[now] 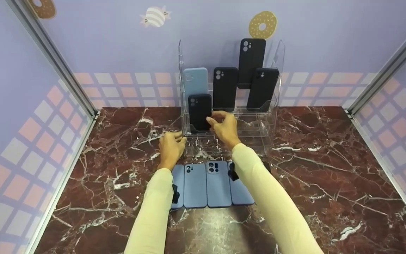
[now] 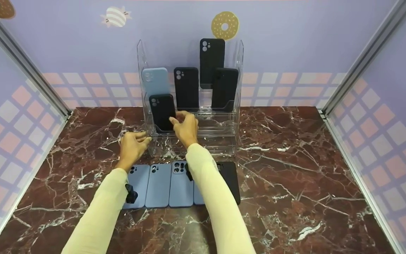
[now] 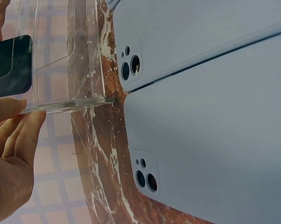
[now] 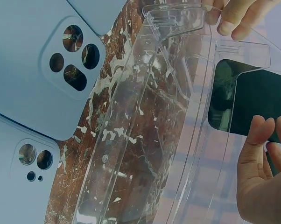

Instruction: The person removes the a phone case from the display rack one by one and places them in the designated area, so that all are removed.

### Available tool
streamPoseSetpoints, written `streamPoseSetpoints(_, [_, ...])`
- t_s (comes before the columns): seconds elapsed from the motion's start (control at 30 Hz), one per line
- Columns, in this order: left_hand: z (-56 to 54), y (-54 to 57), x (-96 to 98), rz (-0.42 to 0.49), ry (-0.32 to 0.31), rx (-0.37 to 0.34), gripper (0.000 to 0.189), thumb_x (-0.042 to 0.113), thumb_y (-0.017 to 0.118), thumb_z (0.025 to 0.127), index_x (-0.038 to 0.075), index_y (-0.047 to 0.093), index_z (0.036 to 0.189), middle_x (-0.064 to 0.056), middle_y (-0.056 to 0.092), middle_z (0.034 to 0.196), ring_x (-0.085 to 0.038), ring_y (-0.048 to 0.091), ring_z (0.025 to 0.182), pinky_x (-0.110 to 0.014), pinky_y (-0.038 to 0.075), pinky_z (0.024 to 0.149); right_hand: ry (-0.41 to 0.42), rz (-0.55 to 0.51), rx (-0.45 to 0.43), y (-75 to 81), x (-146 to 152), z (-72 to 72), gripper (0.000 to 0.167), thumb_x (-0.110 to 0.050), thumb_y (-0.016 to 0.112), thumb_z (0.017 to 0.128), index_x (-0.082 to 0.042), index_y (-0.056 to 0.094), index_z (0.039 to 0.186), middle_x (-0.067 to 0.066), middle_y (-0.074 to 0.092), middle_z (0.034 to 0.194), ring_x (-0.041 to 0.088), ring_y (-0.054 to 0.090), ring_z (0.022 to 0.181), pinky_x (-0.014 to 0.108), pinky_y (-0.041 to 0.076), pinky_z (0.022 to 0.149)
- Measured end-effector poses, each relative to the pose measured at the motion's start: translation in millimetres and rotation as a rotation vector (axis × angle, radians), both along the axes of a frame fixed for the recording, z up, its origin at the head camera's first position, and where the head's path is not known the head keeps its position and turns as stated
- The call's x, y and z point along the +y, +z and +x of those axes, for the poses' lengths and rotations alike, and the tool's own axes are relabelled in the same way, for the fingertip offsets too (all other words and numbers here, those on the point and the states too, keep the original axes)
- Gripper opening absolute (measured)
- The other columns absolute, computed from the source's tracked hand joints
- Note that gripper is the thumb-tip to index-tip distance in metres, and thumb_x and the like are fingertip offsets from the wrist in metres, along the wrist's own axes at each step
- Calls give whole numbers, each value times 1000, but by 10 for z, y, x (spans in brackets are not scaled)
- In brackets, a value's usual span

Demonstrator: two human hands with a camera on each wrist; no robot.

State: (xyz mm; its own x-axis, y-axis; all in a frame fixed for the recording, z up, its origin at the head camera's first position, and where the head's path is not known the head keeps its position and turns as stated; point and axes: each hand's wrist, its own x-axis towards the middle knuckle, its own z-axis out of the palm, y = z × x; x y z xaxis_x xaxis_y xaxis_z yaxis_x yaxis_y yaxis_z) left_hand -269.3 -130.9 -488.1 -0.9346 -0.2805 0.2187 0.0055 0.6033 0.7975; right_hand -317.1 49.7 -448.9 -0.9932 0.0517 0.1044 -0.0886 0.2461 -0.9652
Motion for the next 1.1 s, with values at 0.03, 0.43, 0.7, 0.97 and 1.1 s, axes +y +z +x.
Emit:
streamPoseSetpoints(0.03, [-1, -2, -2, 0, 0, -1, 25, 10, 79, 87, 7, 78, 112, -9, 77, 100, -25, 74, 98, -47, 52, 96, -6, -1, 2, 1, -4, -3, 31, -10, 76, 92, 2, 70, 120, 16, 72, 107, 40, 73, 82, 38, 61, 72])
streamPoseSetpoints(0.43, [-9, -9, -4, -18, -10, 7, 25, 10, 79, 86, 5, 78, 111, -11, 77, 98, -26, 74, 96, -47, 51, 98, -35, -12, 19, -7, -1, -8, 26, -17, 80, 89, -1, 73, 107, 12, 74, 92, 27, 73, 69, 31, 58, 60])
streamPoseSetpoints(0.7, [-14, -13, -4, -24, -6, 14, 24, 9, 79, 86, 6, 79, 110, -10, 77, 98, -26, 74, 98, -47, 51, 97, -21, -43, 52, -27, -5, -9, 24, -11, 78, 89, 1, 75, 110, 13, 75, 95, 28, 73, 71, 39, 61, 69])
streamPoseSetpoints(0.97, [-15, -22, -5, -15, 1, 14, 24, 8, 79, 86, 6, 79, 110, -9, 77, 99, -27, 74, 99, -47, 52, 96, -64, 18, 178, -53, -8, 11, 21, -10, 79, 88, 1, 78, 106, 13, 77, 89, 29, 72, 64, 30, 58, 59])
streamPoseSetpoints(1.1, [-8, -12, -4, -9, 1, 6, 24, 9, 79, 86, 6, 78, 111, -10, 77, 100, -26, 74, 98, -46, 51, 97, -115, -12, 265, 3, 13, 28, 21, -10, 80, 87, 3, 78, 105, 14, 77, 88, 31, 71, 60, 21, 53, 52])
